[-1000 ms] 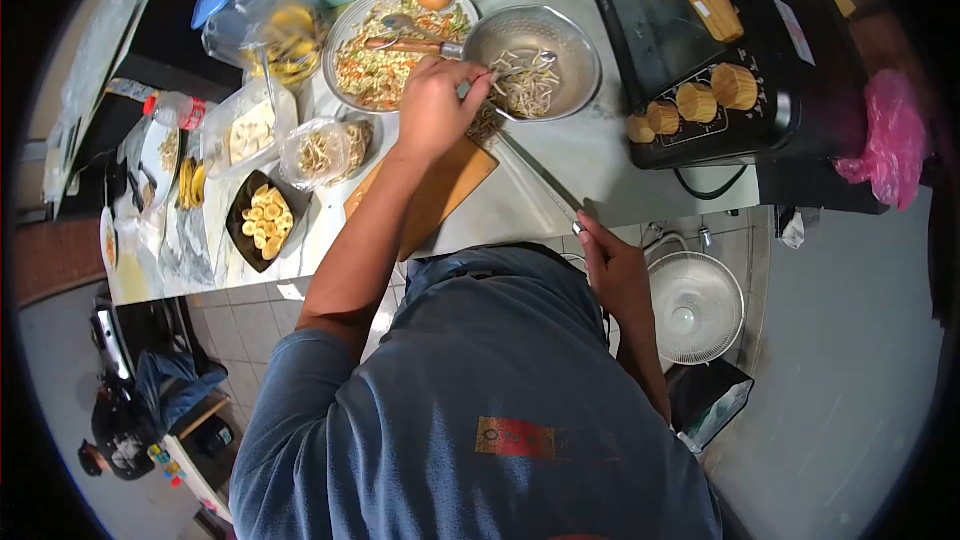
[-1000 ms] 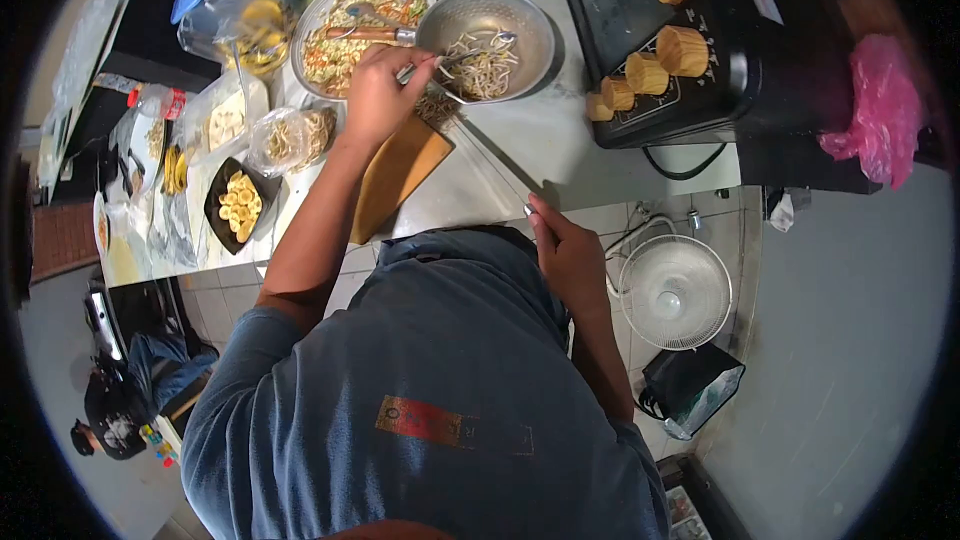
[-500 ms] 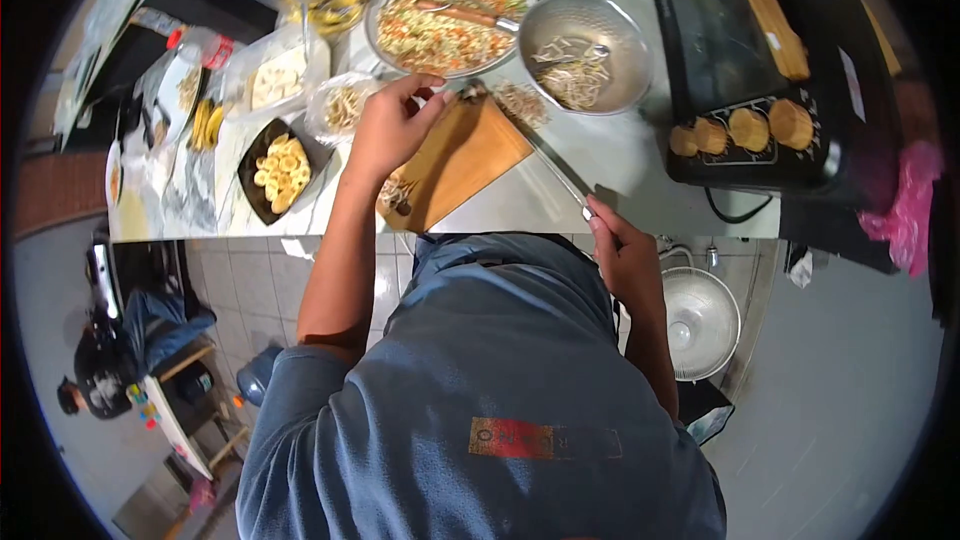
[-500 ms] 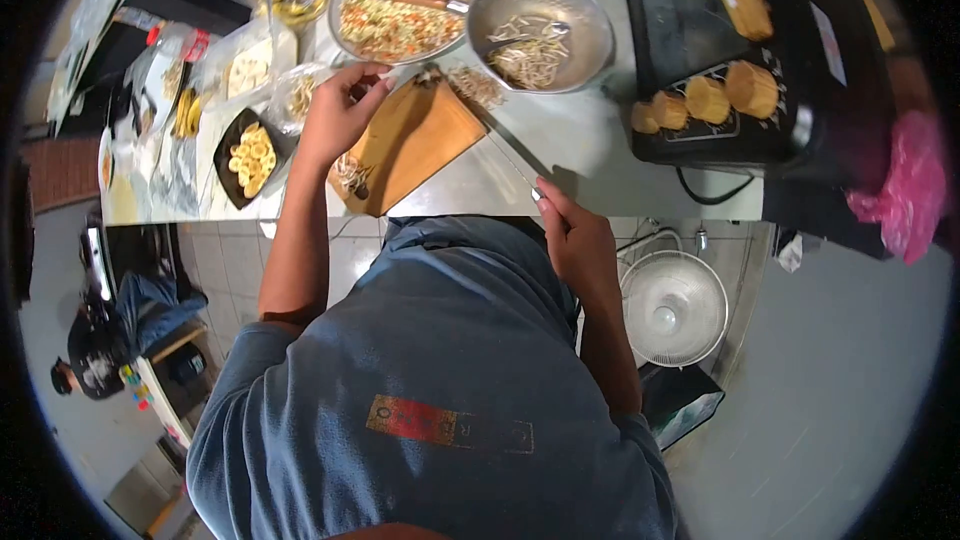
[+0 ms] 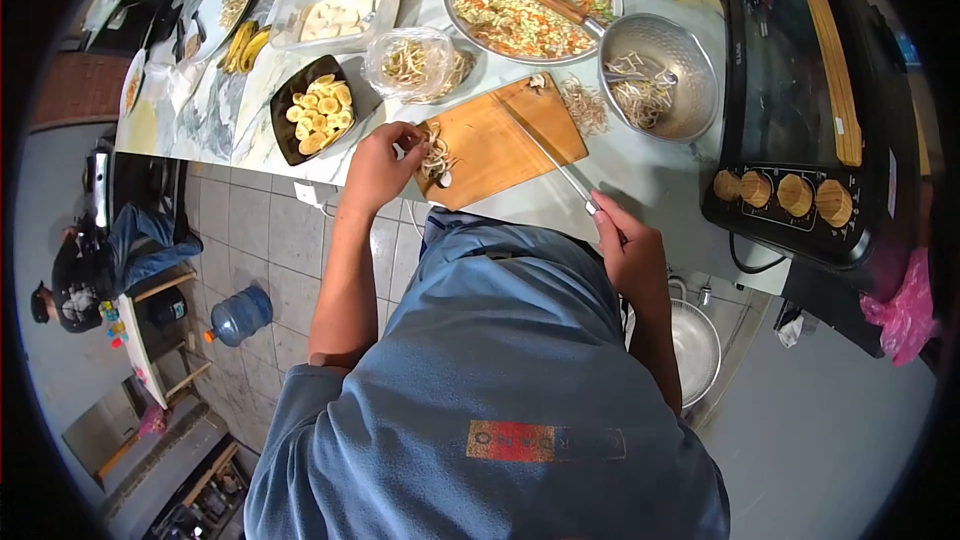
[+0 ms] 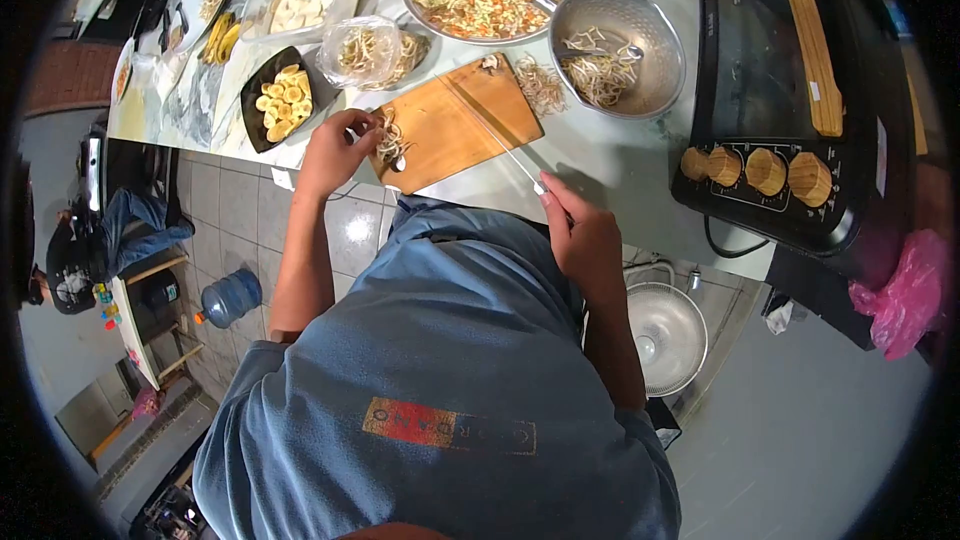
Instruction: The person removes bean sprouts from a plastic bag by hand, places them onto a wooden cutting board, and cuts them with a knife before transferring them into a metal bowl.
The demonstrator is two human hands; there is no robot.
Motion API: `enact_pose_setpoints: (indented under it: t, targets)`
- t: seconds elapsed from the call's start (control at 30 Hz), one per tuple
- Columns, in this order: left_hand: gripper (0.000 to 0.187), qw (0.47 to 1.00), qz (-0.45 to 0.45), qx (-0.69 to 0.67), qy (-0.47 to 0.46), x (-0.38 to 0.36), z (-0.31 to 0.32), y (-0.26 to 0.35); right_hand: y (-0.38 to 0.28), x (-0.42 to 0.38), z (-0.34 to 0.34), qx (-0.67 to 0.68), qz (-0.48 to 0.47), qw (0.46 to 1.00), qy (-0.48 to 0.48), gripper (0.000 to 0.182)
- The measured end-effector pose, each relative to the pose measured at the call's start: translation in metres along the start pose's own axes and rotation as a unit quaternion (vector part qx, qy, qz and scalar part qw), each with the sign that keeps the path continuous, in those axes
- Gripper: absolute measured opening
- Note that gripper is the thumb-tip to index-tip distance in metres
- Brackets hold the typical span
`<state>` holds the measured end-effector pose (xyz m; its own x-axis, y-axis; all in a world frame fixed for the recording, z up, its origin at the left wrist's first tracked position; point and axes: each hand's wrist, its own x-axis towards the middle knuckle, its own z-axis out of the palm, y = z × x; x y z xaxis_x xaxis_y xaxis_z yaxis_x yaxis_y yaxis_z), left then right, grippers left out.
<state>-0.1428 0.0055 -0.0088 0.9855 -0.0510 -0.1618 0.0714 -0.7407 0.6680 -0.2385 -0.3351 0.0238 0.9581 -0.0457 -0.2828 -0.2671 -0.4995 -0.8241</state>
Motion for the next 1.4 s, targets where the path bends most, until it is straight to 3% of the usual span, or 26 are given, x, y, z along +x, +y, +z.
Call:
enact_pose_setpoints:
  t: [0.2, 0.43, 0.5, 0.53, 0.6, 0.7, 0.77, 0.9, 1.07, 1.2, 1.27, 1.4]
  targets:
    - [0.029, 0.999, -0.022, 0.017, 0.022, 0.01, 0.014, 0.012, 0.0, 0.001, 0.003, -0.011, -0.031, 0.999, 0.013, 0.029]
    - [0.025, 0.997, 0.019, 0.074, 0.027, 0.012, 0.012, 0.015, -0.004, -0.005, -0.003, -0.034, 0.025, 0.999, 0.008, 0.029]
    - [0.017, 0.999, -0.017, -0.051, -0.002, 0.012, 0.007, 0.018, -0.001, -0.005, -0.004, -0.035, 0.042, 0.998, 0.008, 0.029]
    - [0.017, 0.999, -0.015, -0.05, -0.004, 0.013, 0.008, 0.014, 0.003, -0.006, -0.003, -0.026, 0.026, 0.999, 0.018, 0.029]
    - [0.011, 0.97, -0.031, -0.24, -0.021, 0.015, 0.013, 0.008, 0.01, -0.006, -0.001, -0.016, 0.012, 0.999, 0.029, 0.029]
    - [0.009, 0.953, -0.023, -0.299, -0.032, 0.016, 0.015, 0.016, 0.012, -0.005, -0.002, -0.005, -0.023, 0.998, 0.053, 0.029]
    - [0.008, 0.951, -0.029, -0.306, -0.026, 0.019, 0.019, 0.023, 0.011, -0.007, -0.006, -0.027, 0.028, 0.999, 0.032, 0.03]
    - [0.005, 0.936, -0.036, -0.35, -0.032, 0.024, 0.034, 0.037, 0.015, -0.009, -0.01, -0.025, 0.037, 0.998, 0.039, 0.029]
    - [0.018, 0.946, -0.009, -0.322, -0.045, 0.035, 0.058, 0.039, 0.021, -0.013, -0.01, 0.006, -0.002, 0.997, 0.071, 0.029]
    - [0.016, 0.962, 0.007, -0.264, -0.062, 0.036, 0.054, 0.05, 0.022, -0.016, -0.012, 0.012, -0.008, 0.997, 0.079, 0.029]
    - [0.017, 0.99, 0.137, 0.012, -0.014, 0.032, 0.042, 0.063, 0.02, -0.016, -0.014, -0.001, 0.026, 0.998, 0.064, 0.029]
    - [0.018, 0.994, 0.109, 0.015, 0.013, 0.03, 0.041, 0.06, 0.019, -0.017, -0.013, -0.001, 0.036, 0.997, 0.064, 0.029]
